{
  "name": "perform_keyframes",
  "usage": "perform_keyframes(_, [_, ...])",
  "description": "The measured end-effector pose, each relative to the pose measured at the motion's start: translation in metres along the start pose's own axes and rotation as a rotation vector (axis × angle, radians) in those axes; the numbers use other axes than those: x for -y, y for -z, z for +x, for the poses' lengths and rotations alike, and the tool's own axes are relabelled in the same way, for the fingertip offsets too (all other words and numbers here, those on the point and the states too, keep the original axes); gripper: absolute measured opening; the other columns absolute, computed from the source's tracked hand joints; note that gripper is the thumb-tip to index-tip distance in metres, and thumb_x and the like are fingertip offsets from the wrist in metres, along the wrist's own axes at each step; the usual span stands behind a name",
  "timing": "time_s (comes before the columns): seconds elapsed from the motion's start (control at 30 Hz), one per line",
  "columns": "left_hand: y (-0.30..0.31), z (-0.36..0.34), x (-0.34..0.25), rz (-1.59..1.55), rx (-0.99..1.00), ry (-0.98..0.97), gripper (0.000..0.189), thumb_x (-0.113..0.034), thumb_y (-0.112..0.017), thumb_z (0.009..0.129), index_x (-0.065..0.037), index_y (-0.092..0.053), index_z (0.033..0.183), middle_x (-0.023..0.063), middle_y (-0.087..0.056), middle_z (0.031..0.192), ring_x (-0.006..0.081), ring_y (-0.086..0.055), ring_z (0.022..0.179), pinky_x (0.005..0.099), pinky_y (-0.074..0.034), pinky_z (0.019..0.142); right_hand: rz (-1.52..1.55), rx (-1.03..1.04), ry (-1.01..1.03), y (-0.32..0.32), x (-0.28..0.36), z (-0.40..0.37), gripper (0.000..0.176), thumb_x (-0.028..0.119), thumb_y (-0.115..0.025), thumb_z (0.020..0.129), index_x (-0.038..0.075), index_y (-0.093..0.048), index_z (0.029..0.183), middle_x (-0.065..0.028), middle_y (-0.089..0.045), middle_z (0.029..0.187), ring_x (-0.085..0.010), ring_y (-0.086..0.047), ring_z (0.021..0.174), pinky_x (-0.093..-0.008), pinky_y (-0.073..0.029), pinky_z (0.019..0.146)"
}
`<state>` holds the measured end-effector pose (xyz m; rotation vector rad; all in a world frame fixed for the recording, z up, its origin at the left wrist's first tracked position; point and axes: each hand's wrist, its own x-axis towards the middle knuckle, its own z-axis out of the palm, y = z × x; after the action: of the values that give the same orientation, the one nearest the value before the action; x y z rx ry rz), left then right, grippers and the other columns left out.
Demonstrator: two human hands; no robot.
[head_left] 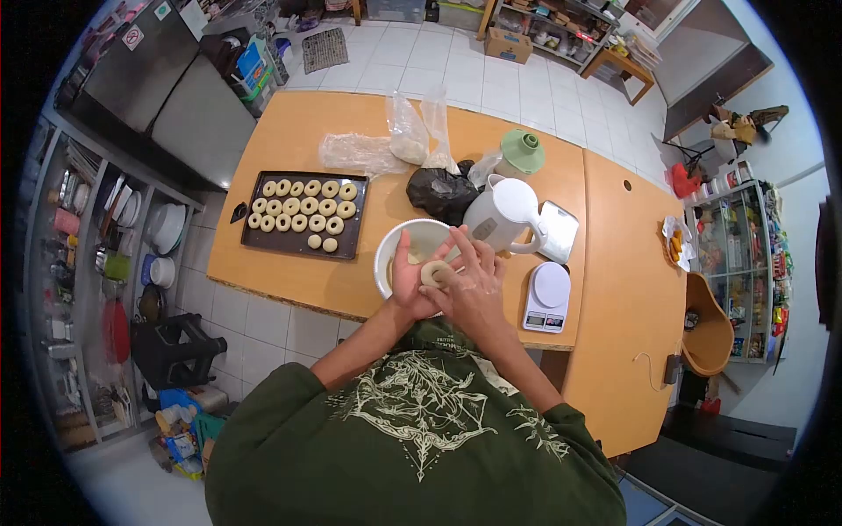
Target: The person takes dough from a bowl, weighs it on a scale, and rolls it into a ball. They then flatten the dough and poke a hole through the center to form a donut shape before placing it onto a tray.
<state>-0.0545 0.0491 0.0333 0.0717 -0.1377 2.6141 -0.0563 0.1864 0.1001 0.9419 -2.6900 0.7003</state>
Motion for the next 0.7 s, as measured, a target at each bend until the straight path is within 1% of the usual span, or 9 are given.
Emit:
perform_keyframes(0.07, [0.001, 0.0, -0.001, 0.015, -0.028, -0.013, 0.104, -0.087, -0.036, 0.087, -0.021, -0.015, 0.164, 0.02, -0.027, 0.163, 0.0396, -0.032, 0.149, 0.0558, -0.026, 0.121, -0.009, 0.007, 0.019, 0.001, 0.0, 0.001, 0.03, 0.034, -0.086, 0.068, 0.018, -0.077, 0.092, -0.0142, -0.045, 0.153, -0.0378, -0.046, 0.129, -0.0549, -0.037, 0.099])
perform_keyframes(0.13, [0.005, 0.0, -0.003, -0.034, 0.068, 0.019, 0.106, -0.087, -0.036, 0.087, -0.018, -0.015, 0.164, 0.0195, -0.028, 0.163, 0.0395, -0.033, 0.148, 0.0559, -0.027, 0.121, -0.01, 0.018, -0.022, 0.008, 0.005, 0.002, 0.029, 0.034, -0.086, 0.068, 0.019, -0.077, 0.092, -0.0143, -0.045, 0.153, -0.0373, -0.045, 0.129, -0.0553, -0.036, 0.099])
perform_keyframes(0.23, [-0.002, 0.001, 0.002, -0.024, 0.004, -0.005, 0.105, -0.087, -0.036, 0.087, -0.018, -0.016, 0.163, 0.0187, -0.03, 0.162, 0.0396, -0.035, 0.147, 0.0567, -0.028, 0.12, 0.011, 0.016, 0.006, 0.0, -0.002, 0.0, 0.03, 0.033, -0.086, 0.068, 0.019, -0.077, 0.092, -0.0142, -0.045, 0.153, -0.0363, -0.045, 0.13, -0.0549, -0.035, 0.1])
perform_keyframes(0.37, [0.003, 0.001, -0.001, 0.009, 0.018, -0.005, 0.104, -0.087, -0.036, 0.087, -0.02, -0.016, 0.164, 0.0188, -0.031, 0.162, 0.0396, -0.035, 0.147, 0.0577, -0.028, 0.12, -0.037, -0.004, 0.012, 0.002, -0.001, 0.0, 0.029, 0.032, -0.085, 0.068, 0.02, -0.077, 0.093, -0.0144, -0.046, 0.153, -0.0358, -0.045, 0.13, -0.0539, -0.035, 0.1])
perform_keyframes(0.43, [0.004, 0.001, 0.0, -0.108, 0.032, 0.02, 0.103, -0.087, -0.036, 0.087, -0.021, -0.015, 0.164, 0.0196, -0.031, 0.161, 0.0397, -0.034, 0.147, 0.0585, -0.028, 0.12, 0.009, 0.004, -0.021, 0.003, 0.001, 0.001, 0.027, 0.029, -0.085, 0.068, 0.019, -0.077, 0.092, -0.0149, -0.045, 0.153, -0.0359, -0.046, 0.129, -0.0529, -0.035, 0.099])
perform_keyframes(0.47, [0.003, 0.001, 0.0, -0.109, 0.032, 0.02, 0.103, -0.087, -0.036, 0.087, -0.021, -0.015, 0.164, 0.0196, -0.031, 0.161, 0.0397, -0.034, 0.147, 0.0585, -0.028, 0.12, 0.009, 0.005, -0.022, 0.001, -0.001, 0.0, 0.027, 0.029, -0.085, 0.068, 0.019, -0.077, 0.092, -0.0149, -0.045, 0.153, -0.0359, -0.046, 0.129, -0.0529, -0.035, 0.099])
perform_keyframes(0.57, [0.003, 0.002, -0.002, -0.074, 0.024, -0.003, 0.104, -0.088, -0.035, 0.087, -0.02, -0.015, 0.164, 0.0209, -0.029, 0.162, 0.0397, -0.032, 0.149, 0.0581, -0.027, 0.12, -0.033, -0.047, 0.039, -0.004, -0.003, -0.001, 0.028, 0.03, -0.085, 0.067, 0.018, -0.076, 0.091, -0.0149, -0.044, 0.154, -0.0361, -0.046, 0.129, -0.0531, -0.035, 0.099])
perform_keyframes(0.63, [0.007, 0.001, -0.004, 0.104, 0.02, 0.009, 0.105, -0.088, -0.032, 0.086, -0.02, -0.015, 0.164, 0.0215, -0.025, 0.164, 0.0408, -0.029, 0.15, 0.0582, -0.026, 0.121, -0.032, 0.014, -0.015, 0.003, 0.002, -0.001, 0.029, 0.03, -0.086, 0.066, 0.017, -0.075, 0.09, -0.0145, -0.043, 0.154, -0.0359, -0.046, 0.13, -0.0541, -0.035, 0.1])
perform_keyframes(0.7, [0.005, 0.002, 0.0, 0.069, 0.0, -0.002, 0.105, -0.088, -0.032, 0.086, -0.019, -0.015, 0.164, 0.0218, -0.023, 0.165, 0.0417, -0.028, 0.15, 0.0582, -0.025, 0.121, -0.015, 0.01, 0.0, -0.001, -0.003, -0.003, 0.03, 0.03, -0.085, 0.066, 0.018, -0.075, 0.091, -0.0143, -0.043, 0.154, -0.036, -0.046, 0.13, -0.0549, -0.035, 0.1])
